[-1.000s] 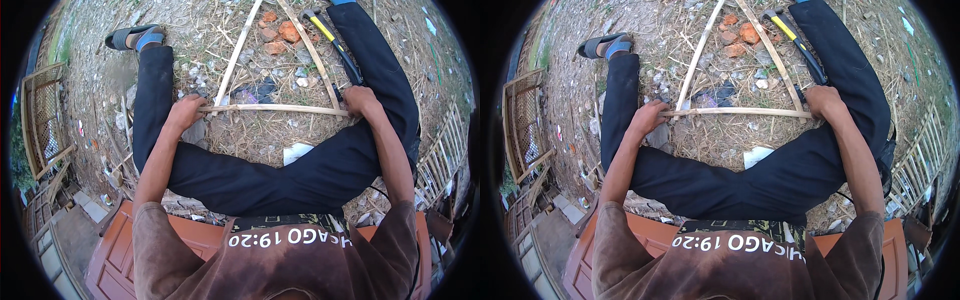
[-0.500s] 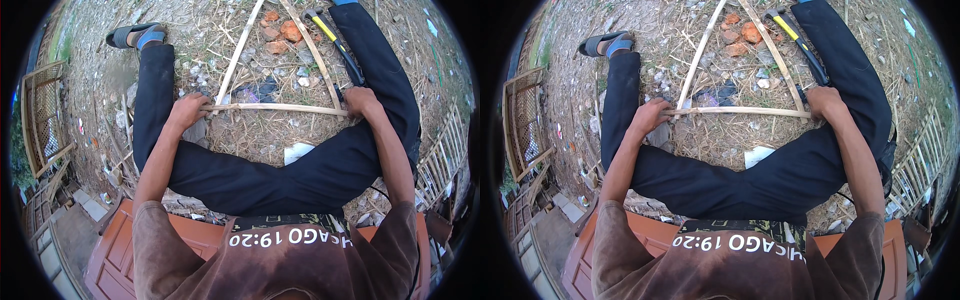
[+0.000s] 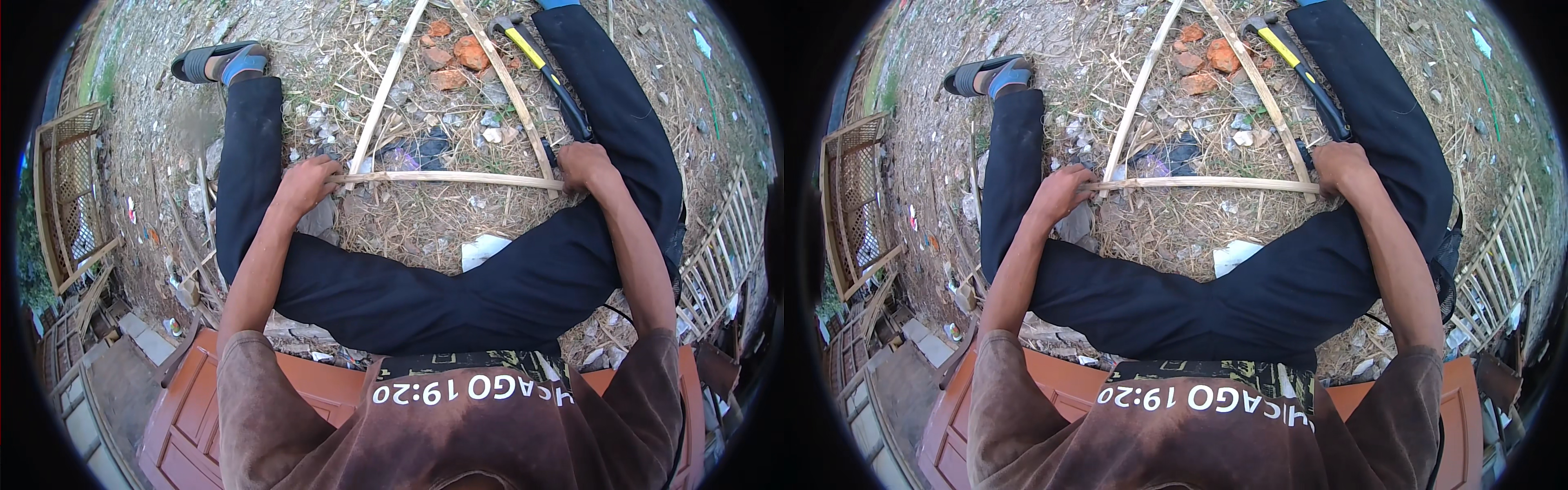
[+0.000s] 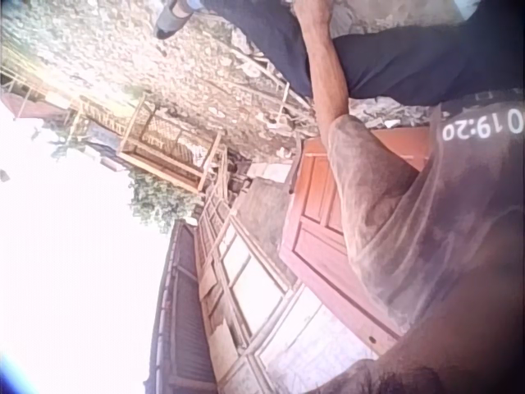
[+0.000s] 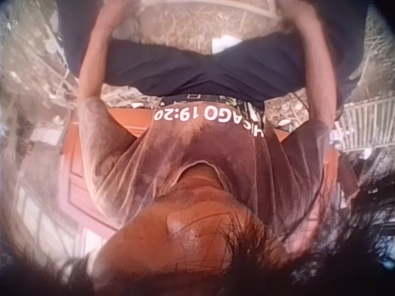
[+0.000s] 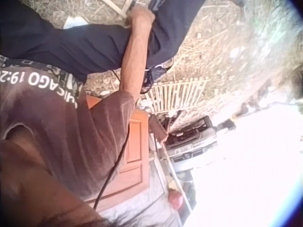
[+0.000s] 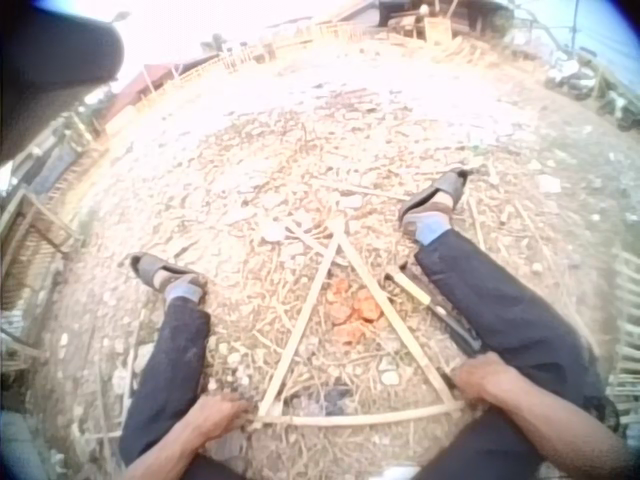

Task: The person assembles a triangular frame from wooden sticks, using a hammer to drive nails into the joints and a knife to trim the ends of the sticks while sitting on the ground.

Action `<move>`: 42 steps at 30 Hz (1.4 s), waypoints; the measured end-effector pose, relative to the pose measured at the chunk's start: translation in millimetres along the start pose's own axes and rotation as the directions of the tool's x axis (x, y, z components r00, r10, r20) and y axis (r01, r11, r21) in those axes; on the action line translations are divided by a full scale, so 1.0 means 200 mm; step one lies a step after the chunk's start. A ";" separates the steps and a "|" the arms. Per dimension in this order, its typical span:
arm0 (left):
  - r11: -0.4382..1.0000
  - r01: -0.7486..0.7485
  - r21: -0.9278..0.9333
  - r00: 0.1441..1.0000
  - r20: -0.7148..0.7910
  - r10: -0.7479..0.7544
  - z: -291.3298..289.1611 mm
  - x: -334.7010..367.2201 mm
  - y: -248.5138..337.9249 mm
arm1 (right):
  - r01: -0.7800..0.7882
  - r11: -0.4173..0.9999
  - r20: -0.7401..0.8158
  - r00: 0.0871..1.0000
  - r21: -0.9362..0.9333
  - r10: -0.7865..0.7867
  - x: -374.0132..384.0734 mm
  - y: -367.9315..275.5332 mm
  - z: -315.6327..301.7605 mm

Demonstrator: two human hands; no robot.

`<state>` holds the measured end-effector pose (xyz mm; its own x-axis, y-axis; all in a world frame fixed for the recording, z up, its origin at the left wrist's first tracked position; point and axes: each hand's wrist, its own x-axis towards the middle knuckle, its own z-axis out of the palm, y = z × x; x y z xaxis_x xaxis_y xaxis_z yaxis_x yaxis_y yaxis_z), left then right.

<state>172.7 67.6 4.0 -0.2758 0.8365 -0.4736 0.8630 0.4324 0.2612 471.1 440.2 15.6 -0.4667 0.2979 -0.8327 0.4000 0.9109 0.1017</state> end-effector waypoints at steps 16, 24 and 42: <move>0.998 0.021 -0.067 1.000 0.016 -0.020 -0.02 0.01 0.01 | 0.030 0.999 -0.024 0.999 0.026 -0.029 0.01 0.02 0.02; 0.999 -0.008 -0.052 1.000 -0.008 0.008 0.01 0.02 -0.02 | 0.034 0.999 -0.013 0.999 0.015 -0.034 0.02 0.03 0.02; 0.905 0.004 -0.426 0.998 0.062 0.025 -0.03 0.06 0.07 | -0.006 1.000 0.045 0.999 0.016 0.005 -0.02 0.03 -0.01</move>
<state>179.7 85.7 7.1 -0.2274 0.8245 -0.5182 0.5997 0.5378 0.5926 473.5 444.4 19.4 -0.4290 0.2894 -0.8557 0.4156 0.9043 0.0975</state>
